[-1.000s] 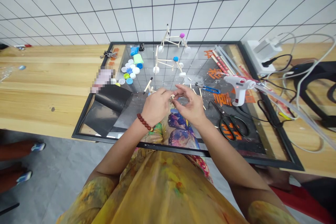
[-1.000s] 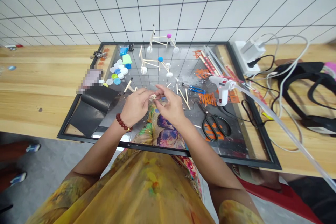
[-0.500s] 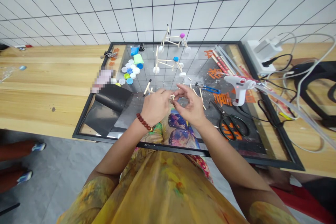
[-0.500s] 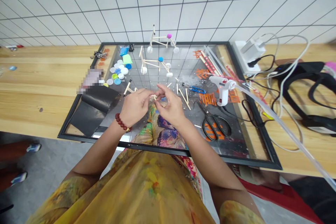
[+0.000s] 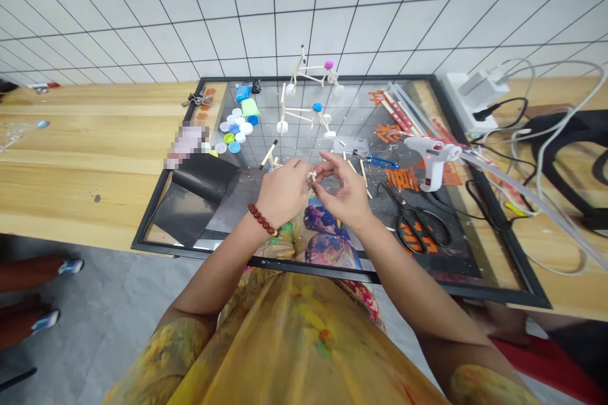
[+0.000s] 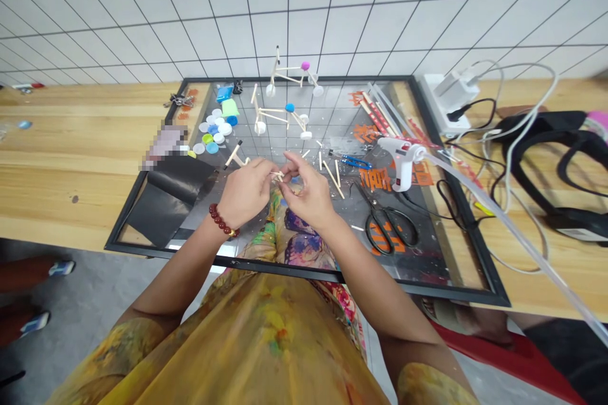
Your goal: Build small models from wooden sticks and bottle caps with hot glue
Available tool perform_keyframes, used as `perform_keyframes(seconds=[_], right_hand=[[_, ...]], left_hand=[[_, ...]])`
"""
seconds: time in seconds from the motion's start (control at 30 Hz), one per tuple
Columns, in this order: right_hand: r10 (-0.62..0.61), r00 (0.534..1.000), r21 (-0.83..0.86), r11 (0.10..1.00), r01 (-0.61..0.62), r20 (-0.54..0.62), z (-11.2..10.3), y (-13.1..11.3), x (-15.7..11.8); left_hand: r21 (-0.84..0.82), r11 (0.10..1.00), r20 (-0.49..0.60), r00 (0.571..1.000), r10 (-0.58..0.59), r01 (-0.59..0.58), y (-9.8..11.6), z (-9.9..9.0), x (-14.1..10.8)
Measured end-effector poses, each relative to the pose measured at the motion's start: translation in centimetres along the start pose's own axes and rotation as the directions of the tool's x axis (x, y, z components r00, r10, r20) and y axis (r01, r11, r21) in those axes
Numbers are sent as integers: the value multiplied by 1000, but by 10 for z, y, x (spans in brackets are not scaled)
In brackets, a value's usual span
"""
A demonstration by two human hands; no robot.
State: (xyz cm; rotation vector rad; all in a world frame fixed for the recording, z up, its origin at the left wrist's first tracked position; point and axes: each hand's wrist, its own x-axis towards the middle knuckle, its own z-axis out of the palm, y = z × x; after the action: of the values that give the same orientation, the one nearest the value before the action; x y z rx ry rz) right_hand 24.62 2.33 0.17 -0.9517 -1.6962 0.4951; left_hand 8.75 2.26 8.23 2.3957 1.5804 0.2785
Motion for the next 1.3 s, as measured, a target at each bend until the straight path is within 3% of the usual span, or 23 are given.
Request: perform_keyframes(seconds=[0.47,0.73,1.03,1.2,1.3], right_hand=[[79,997,-3,997,-79,2,0,-3,-1],[66,998,-6,998,-66,-5,-1,-2,-2],[63,998,-25,998,-63,8,-1,-1,-3],[52,997,-38,998,-50,49,-13,1,0],[88,996,18,996,-87,-28,-26,7,5]], left_hand=[[-86,996,-37,999,9,-12,-4,3,0],[-121,986,-67,992,107,-115,-9,5,-2],[-146,979,-90,988,129,-141,-13,9,-1],[-151,980,-105,988,114,-129,-15,10,-1],[-156,980,-116,988,103,-120,-15,10,0]])
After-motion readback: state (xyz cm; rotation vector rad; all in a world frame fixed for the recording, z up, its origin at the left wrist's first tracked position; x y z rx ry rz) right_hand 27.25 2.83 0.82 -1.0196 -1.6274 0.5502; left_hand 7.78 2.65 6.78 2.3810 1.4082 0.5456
